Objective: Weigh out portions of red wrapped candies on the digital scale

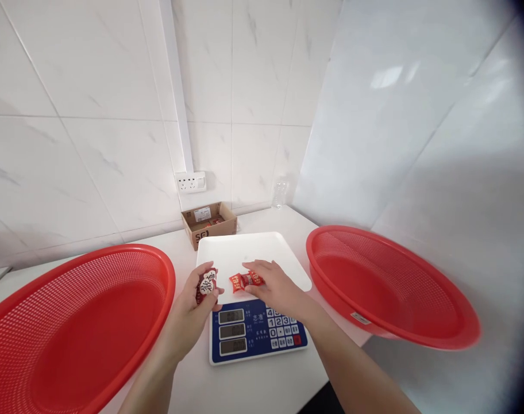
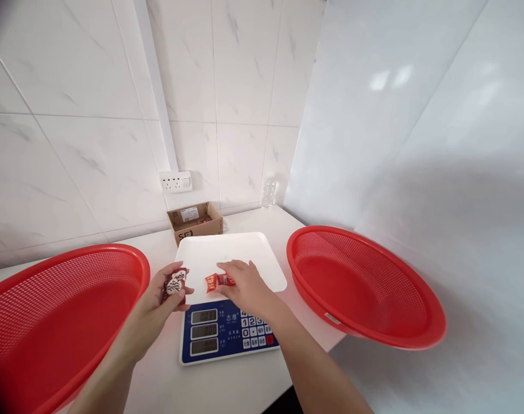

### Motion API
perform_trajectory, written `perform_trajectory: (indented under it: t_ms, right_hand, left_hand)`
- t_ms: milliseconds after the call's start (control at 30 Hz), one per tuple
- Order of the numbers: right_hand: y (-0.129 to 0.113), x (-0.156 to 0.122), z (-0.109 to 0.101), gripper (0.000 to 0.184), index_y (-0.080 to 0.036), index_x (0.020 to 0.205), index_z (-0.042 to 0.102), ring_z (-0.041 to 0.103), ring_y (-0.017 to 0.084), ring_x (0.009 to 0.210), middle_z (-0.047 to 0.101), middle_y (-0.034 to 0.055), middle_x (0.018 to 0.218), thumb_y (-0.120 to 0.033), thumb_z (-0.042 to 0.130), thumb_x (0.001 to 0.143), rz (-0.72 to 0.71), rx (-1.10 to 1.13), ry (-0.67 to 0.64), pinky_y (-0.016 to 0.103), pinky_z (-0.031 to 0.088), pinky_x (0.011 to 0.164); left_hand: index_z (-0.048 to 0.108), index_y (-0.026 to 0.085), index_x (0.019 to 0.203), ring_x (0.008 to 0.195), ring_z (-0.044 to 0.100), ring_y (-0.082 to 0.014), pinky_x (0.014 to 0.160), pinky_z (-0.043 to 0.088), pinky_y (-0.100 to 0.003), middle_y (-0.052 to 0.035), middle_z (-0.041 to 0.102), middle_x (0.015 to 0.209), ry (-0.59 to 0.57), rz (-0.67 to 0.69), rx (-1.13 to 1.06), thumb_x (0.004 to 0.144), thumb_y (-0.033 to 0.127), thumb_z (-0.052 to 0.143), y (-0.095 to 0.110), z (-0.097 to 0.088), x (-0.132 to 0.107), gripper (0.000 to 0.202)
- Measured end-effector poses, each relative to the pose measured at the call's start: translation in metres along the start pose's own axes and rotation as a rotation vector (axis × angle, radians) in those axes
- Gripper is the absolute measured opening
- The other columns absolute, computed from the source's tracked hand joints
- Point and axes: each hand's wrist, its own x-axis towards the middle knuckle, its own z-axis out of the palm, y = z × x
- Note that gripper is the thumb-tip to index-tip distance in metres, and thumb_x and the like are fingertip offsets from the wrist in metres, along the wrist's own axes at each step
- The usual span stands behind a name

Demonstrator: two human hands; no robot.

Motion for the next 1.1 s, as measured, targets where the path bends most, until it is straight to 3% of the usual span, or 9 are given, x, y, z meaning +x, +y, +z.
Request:
perform_trajectory:
  t_ms: [100, 200, 333, 533, 667, 767, 900, 1100]
  right_hand:
    - [0.01, -0.017, -0.008, 0.045, -0.026, 0.13, 0.051, 0.046, 0.023, 0.124, 0.055, 0.0073, 0.132, -0.043, 0.048, 0.088, 0.041, 0.054, 0.086, 0.046, 0.034, 0.105]
    - [0.025, -0.036, -0.014, 0.044, -0.026, 0.128, 0.052, 0.046, 0.023, 0.124, 0.054, 0.0068, 0.133, -0.045, 0.045, 0.089, 0.105, 0.084, 0.146, 0.044, 0.038, 0.103]
    - [0.037, -0.055, -0.017, 0.044, -0.026, 0.128, 0.052, 0.048, 0.024, 0.123, 0.054, 0.0074, 0.133, -0.046, 0.043, 0.09, 0.171, 0.103, 0.166, 0.045, 0.041, 0.101]
    - [0.042, -0.059, -0.013, 0.039, -0.024, 0.122, 0.057, 0.051, 0.025, 0.121, 0.058, 0.009, 0.128, -0.042, 0.045, 0.089, 0.124, 0.078, 0.18, 0.048, 0.042, 0.1]
    - [0.044, -0.058, -0.008, 0.037, -0.025, 0.118, 0.06, 0.048, 0.027, 0.123, 0.06, 0.0081, 0.126, -0.041, 0.045, 0.089, 0.096, 0.033, 0.231, 0.054, 0.035, 0.104]
    - [0.04, -0.059, -0.007, 0.035, -0.026, 0.115, 0.062, 0.048, 0.027, 0.123, 0.062, 0.0075, 0.122, -0.041, 0.044, 0.089, 0.058, 0.058, 0.277, 0.055, 0.031, 0.107]
    - [0.019, -0.062, -0.009, 0.032, -0.025, 0.111, 0.062, 0.056, 0.024, 0.113, 0.065, 0.0081, 0.116, -0.042, 0.045, 0.09, -0.02, 0.196, 0.286, 0.045, 0.043, 0.099]
    - [-0.016, -0.061, -0.009, 0.025, -0.024, 0.094, 0.064, 0.061, 0.018, 0.089, 0.067, 0.0043, 0.096, -0.041, 0.046, 0.091, -0.112, 0.41, 0.174, 0.031, 0.049, 0.08]
  left_hand:
    - [0.036, 0.029, 0.125, 0.11, 0.059, -0.0214, 0.089, 0.052, -0.038, -0.0062, 0.049, 0.126, 0.04, 0.034, -0.061, 0.08, 0.027, 0.055, -0.005, 0.001, 0.002, 0.049]
    - [0.039, 0.026, 0.117, 0.106, 0.06, -0.0203, 0.092, 0.048, -0.039, -0.0065, 0.056, 0.116, 0.034, 0.026, -0.044, 0.082, 0.028, 0.052, -0.009, 0.004, 0.005, 0.038]
    - [0.046, 0.025, 0.112, 0.098, 0.061, -0.0196, 0.086, 0.048, -0.035, -0.0047, 0.062, 0.104, 0.001, 0.045, 0.14, 0.086, 0.038, 0.047, -0.011, 0.009, 0.01, 0.03]
    - [0.055, 0.026, 0.111, 0.093, 0.061, -0.0217, 0.082, 0.047, -0.035, -0.0041, 0.065, 0.104, 0.066, 0.027, 0.252, 0.08, 0.039, 0.054, -0.009, 0.013, 0.023, 0.034]
    - [0.055, 0.022, 0.11, 0.095, 0.061, -0.0219, 0.081, 0.05, -0.035, -0.0067, 0.064, 0.105, 0.094, 0.033, 0.218, 0.079, 0.042, 0.056, -0.002, 0.014, 0.024, 0.038]
    - [0.055, 0.021, 0.113, 0.092, 0.063, -0.0208, 0.08, 0.052, -0.035, -0.0066, 0.067, 0.104, 0.051, -0.002, 0.085, 0.078, 0.045, 0.058, 0.009, 0.017, 0.015, 0.043]
    - [0.06, 0.023, 0.112, 0.093, 0.064, -0.0188, 0.086, 0.051, -0.034, -0.0043, 0.069, 0.103, -0.068, -0.03, -0.227, 0.079, 0.043, 0.062, 0.023, 0.028, -0.005, 0.038]
    - [0.064, 0.025, 0.105, 0.093, 0.064, -0.019, 0.08, 0.054, -0.029, -0.0032, 0.07, 0.101, -0.079, 0.062, -0.211, 0.077, 0.037, 0.066, 0.031, 0.043, -0.021, 0.03]
